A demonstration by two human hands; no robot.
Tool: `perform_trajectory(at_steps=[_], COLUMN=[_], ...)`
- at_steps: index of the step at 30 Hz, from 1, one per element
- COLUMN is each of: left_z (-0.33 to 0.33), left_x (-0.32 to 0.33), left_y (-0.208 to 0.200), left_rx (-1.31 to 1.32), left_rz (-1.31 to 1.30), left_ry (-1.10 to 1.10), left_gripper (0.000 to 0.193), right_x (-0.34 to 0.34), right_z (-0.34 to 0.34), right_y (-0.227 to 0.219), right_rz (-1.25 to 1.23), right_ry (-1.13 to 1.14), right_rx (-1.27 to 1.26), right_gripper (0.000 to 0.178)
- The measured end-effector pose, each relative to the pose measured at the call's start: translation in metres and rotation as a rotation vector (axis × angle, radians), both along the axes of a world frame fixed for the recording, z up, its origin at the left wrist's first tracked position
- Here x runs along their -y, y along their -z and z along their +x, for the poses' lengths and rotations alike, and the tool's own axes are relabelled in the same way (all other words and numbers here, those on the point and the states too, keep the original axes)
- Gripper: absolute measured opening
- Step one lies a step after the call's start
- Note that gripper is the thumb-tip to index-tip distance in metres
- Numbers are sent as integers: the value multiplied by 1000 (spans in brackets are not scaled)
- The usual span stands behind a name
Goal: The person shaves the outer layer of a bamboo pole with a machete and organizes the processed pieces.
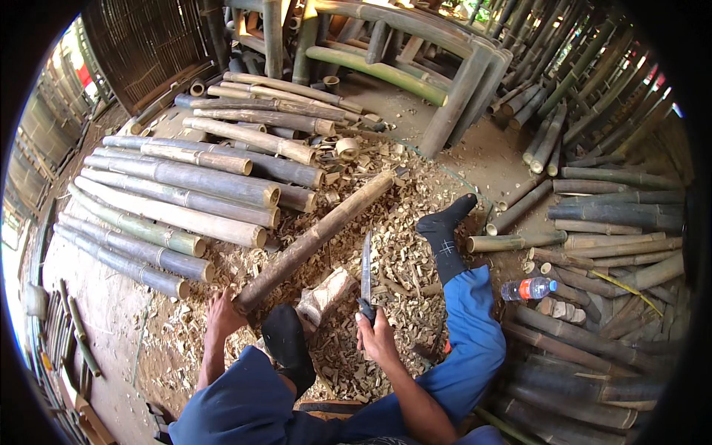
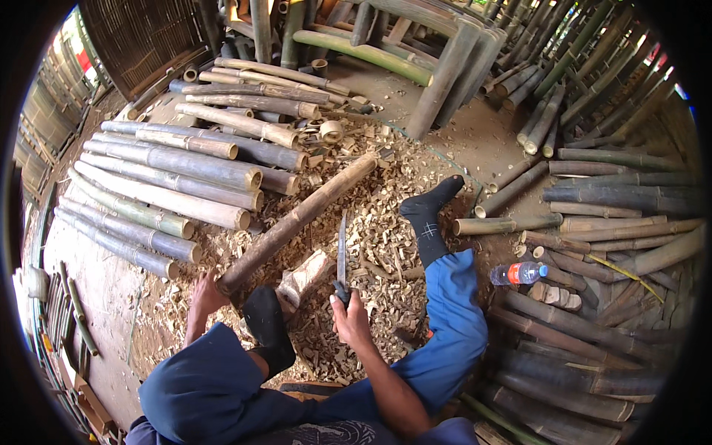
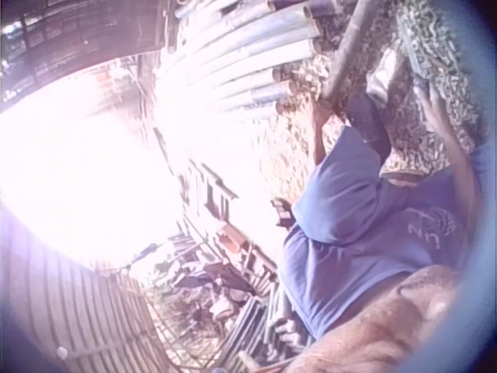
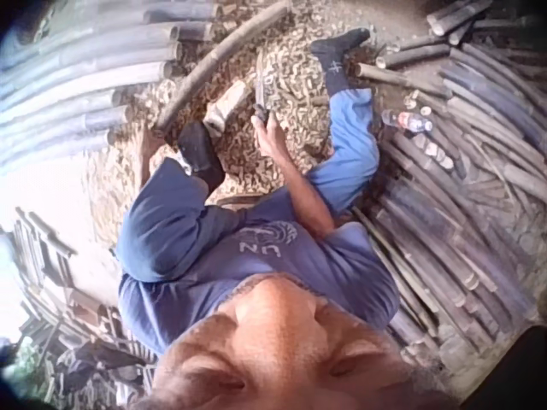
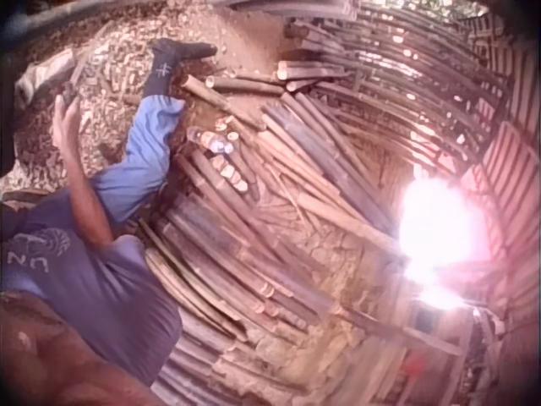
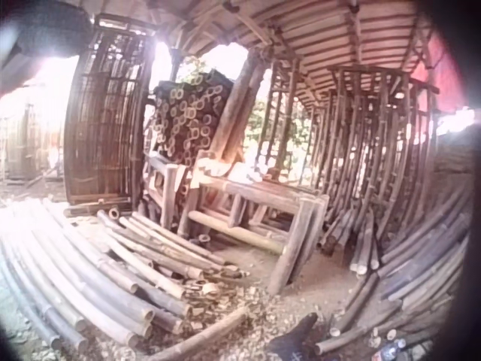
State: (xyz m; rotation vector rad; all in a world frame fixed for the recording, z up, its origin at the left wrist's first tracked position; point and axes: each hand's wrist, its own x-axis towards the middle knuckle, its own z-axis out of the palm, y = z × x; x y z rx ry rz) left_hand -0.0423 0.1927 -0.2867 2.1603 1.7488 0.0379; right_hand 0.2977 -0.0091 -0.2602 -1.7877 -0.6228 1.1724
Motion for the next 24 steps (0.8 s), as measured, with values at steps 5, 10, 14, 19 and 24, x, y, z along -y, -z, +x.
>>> perform_trajectory(at_steps=[5,10,14,19,24], left_z=[-3,52,122,114,130], left_x=[18,23,35,53,62], left_y=[25,-34,-59,-44,-47], left_rx=[334,743,1022,1654,1522], left_rz=[-41,-406,-740,-1101,-973], left_ry=[5,-202,-318,-278,-238], left_gripper=[77,77,68,49,44], right_x=[2,5,7,-5,-2], right_z=[2,-2,5,-6,13], right_y=[5,16,38,-5,-14], right_rz=[58,66,208,114,17], right_ry=[40,40,57,88,-142], right_rx=[-163,-33,284,110,404], right_gripper=[29,33,33,35,49])
